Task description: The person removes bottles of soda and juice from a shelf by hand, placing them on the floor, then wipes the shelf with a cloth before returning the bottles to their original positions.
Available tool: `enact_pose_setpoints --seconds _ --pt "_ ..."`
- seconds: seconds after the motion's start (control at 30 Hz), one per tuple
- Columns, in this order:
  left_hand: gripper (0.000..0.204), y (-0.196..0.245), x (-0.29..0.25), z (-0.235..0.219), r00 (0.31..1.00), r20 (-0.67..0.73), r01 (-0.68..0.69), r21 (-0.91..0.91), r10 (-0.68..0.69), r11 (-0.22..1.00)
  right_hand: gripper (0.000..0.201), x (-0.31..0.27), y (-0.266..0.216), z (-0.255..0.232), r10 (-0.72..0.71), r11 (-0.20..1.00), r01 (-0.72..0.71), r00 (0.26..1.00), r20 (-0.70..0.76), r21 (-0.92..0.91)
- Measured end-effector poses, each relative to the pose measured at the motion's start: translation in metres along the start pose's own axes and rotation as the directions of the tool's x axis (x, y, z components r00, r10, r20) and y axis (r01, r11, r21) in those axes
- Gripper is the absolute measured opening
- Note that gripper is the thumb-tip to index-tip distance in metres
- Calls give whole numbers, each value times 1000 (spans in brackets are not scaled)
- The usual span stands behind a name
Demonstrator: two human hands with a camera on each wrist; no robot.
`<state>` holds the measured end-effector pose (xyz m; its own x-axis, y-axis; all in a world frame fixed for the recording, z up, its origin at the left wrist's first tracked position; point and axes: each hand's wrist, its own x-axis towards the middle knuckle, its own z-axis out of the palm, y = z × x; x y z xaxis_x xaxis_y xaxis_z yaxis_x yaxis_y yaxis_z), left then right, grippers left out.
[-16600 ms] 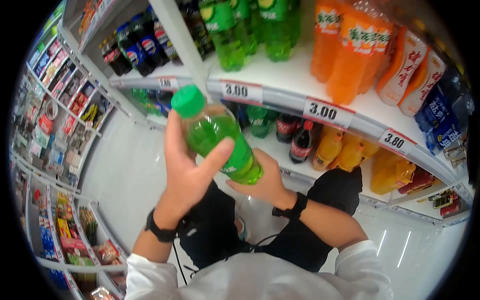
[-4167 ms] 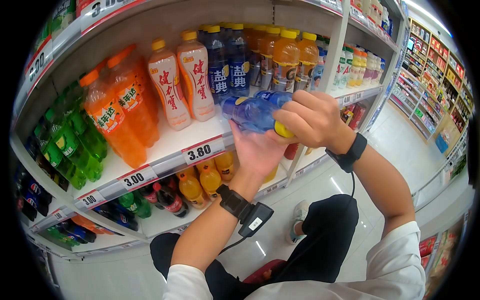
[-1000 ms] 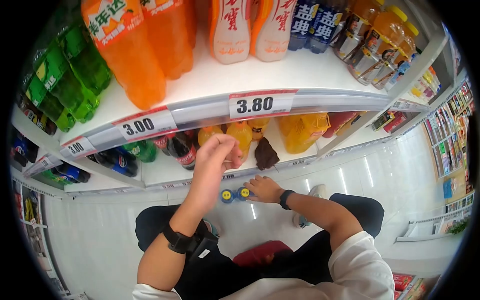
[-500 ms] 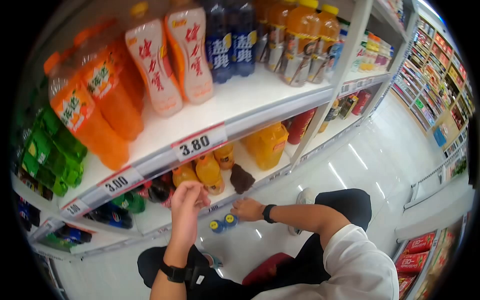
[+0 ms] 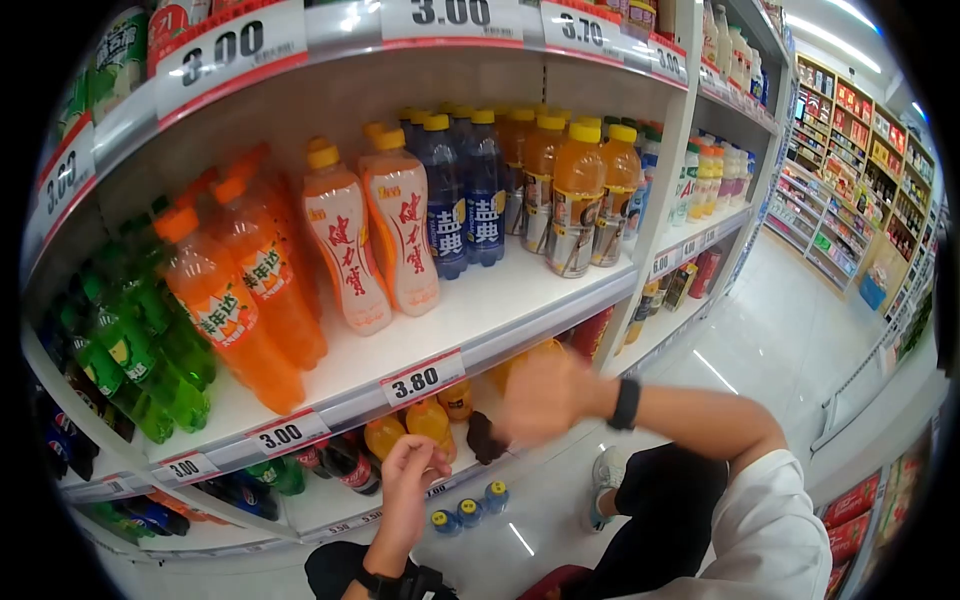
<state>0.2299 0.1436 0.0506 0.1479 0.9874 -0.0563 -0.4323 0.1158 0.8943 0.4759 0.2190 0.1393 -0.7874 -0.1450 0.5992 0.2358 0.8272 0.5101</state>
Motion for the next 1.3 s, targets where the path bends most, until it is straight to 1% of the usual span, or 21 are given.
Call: enact_pose_setpoints --seconds 0.03,0.07,0.13,0.17,0.2,0.27,0.3,0.37,0.4,0.47,0.53,0.63,0.7,0.83,0.9,1.0,1.03,1.1,1.23,1.27,1.3 --pt "11 -1 4 0 1000 11 -10 7 10 1000 11 14 26 -19 135 982 -126 989 52 -143" --pt "11 -4 8 -1 1000 5 -8 6 8 1000 14 36 52 -33 287 939 -300 953 -100 -165" --pt "11 -11 19 -3 998 56 24 0 -24 1000 9 68 111 -40 427 848 -505 832 -355 -162" --pt "12 -15 25 -2 998 61 23 14 -23 1000 18 75 127 -45 587 753 -643 752 -300 -139" --pt "12 -23 29 -2 998 52 20 18 -20 1000 18 81 144 -40 586 756 -642 752 -303 -130" --pt "13 -33 40 -2 995 16 96 56 -97 994 35 93 184 -18 570 716 -649 756 -322 -257" --pt "13 -39 43 -4 996 25 84 69 -86 994 35 89 193 -12 570 716 -649 756 -321 -257" --pt "13 -42 51 -9 995 17 94 70 -96 993 50 97 217 4 630 693 -678 735 -253 -245" --pt "13 -48 49 -7 990 47 127 61 -130 990 50 95 222 8 629 693 -678 735 -252 -246" --pt "12 -48 49 -6 986 28 162 36 -163 986 55 94 243 23 713 674 -718 694 -100 -171" --pt "12 -47 49 -6 977 -4 214 68 -215 974 49 99 240 22 672 698 -685 727 -141 -210" --pt "12 -47 47 -5 969 -25 246 73 -245 967 49 95 242 18 653 728 -650 754 -66 -218" --pt "12 -45 44 -4 967 -33 254 87 -252 963 47 96 244 9 600 782 -580 799 23 -229" --pt "14 -42 39 2 966 -60 255 89 -250 963 43 95 245 1 553 815 -515 828 89 -266" --pt "14 -40 35 5 966 -60 258 95 -253 962 40 100 247 -7 365 886 -325 929 65 -330" --pt "15 -42 23 7 966 -25 258 82 -257 963 40 104 237 -14 362 885 -309 927 97 -349" --pt "18 -45 13 9 967 -16 254 77 -254 964 39 113 228 -23 483 858 -404 844 231 -317" --pt "20 -38 -6 20 977 6 212 46 -213 976 37 112 220 -21 510 852 -444 825 243 -279" --pt "17 -34 -17 26 977 3 213 30 -213 977 33 114 225 -22 534 845 -502 812 234 -186" --pt "17 -36 -26 24 974 5 225 22 -225 974 33 117 218 -25 554 832 -539 798 237 -130" --pt "16 -37 -34 23 975 4 221 35 -221 975 32 121 212 -27 606 795 -587 755 250 -154"
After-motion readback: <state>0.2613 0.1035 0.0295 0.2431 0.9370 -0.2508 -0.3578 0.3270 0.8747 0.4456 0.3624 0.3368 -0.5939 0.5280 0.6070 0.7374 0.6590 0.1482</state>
